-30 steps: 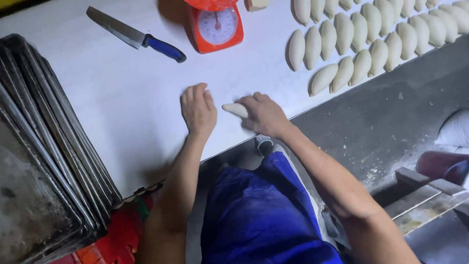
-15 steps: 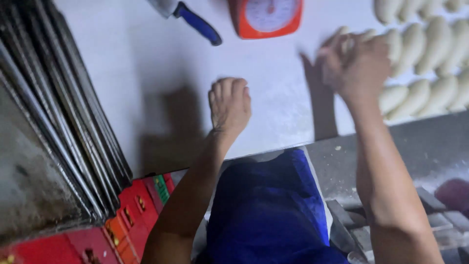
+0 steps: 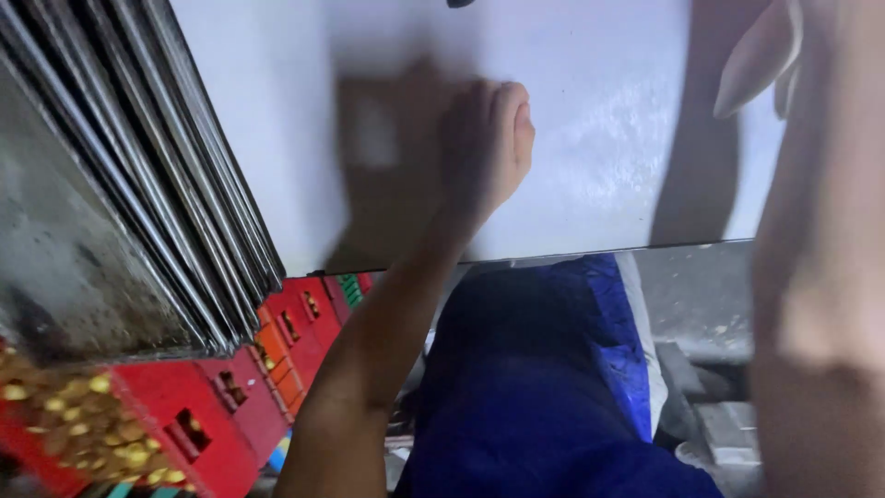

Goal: Shaping individual pieces of dough into elongated rolls by rolling them on a flat surface with hands.

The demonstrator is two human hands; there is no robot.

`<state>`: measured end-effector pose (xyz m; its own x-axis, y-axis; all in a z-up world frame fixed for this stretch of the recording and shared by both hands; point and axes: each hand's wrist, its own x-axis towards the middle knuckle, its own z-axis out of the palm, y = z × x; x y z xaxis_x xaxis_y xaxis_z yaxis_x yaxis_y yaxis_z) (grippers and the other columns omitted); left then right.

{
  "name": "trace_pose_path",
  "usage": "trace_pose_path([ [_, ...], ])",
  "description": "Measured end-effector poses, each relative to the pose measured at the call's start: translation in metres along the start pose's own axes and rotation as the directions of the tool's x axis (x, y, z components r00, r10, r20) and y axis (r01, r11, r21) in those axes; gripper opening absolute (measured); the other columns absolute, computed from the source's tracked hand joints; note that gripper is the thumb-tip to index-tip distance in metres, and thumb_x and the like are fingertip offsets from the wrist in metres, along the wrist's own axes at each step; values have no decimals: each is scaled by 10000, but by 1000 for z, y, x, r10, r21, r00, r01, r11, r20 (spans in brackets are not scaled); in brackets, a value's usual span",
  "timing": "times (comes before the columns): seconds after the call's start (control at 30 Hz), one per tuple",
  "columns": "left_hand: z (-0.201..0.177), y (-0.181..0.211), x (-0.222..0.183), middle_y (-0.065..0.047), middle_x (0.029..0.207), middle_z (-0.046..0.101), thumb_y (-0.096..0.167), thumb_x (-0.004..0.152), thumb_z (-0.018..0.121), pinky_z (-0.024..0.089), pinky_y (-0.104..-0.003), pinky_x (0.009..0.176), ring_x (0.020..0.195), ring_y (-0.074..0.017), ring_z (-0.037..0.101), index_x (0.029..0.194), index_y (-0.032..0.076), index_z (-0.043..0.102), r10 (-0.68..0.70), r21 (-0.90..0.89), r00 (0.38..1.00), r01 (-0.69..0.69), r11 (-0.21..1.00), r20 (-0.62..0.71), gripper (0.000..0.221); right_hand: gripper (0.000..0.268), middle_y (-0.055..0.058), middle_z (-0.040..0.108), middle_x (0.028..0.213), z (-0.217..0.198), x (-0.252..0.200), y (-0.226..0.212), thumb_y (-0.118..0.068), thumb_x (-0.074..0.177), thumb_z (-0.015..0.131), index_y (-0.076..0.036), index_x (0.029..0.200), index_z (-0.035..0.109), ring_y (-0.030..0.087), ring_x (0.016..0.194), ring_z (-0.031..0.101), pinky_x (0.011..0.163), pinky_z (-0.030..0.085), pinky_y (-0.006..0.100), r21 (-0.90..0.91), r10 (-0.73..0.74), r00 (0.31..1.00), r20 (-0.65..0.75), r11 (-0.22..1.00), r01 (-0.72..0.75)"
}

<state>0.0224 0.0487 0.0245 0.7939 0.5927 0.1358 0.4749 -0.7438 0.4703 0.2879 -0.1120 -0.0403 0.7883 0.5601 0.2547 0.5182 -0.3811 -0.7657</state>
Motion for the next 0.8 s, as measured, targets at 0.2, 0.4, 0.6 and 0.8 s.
trace_pose_path([
  [0.2,9,-13,-26,-42,1107,666,355,999,528,455,-456,871,1036,-308,611,1175,195,626,-55,-74,979,41,996,-197,257,378,104,638,1236,-28,-47,-133,-46,1008,808,-45,1300,567,209,1120,582,1005,380,338,286,97,994,49,952,-107],
  [0.4,-26,33,-76,-194,1589,419,762,912,329,291,-450,1211,1462,-338,406,1550,101,437,-436,-759,769,602,246,468,925,474,183,642,1115,-17,-145,-219,-34,921,808,56,1317,563,259,993,628,794,565,397,491,176,965,193,834,-250],
  [0.6,-12,26,-105,-140,795,656,622,949,532,626,-423,619,704,-299,728,1018,13,636,-225,-686,651,653,-320,725,622,818,224,522,1319,-27,-205,-267,9,880,822,9,1564,373,442,1286,513,1100,443,579,121,-302,908,289,953,278],
  [0.8,-47,25,-136,-162,1123,678,283,1008,710,572,-376,863,1007,-228,675,1444,87,527,-90,-902,898,430,-35,431,512,864,332,448,1443,-53,-220,-288,-337,934,755,25,1567,290,523,1377,428,1093,402,674,236,90,924,371,954,-187],
])
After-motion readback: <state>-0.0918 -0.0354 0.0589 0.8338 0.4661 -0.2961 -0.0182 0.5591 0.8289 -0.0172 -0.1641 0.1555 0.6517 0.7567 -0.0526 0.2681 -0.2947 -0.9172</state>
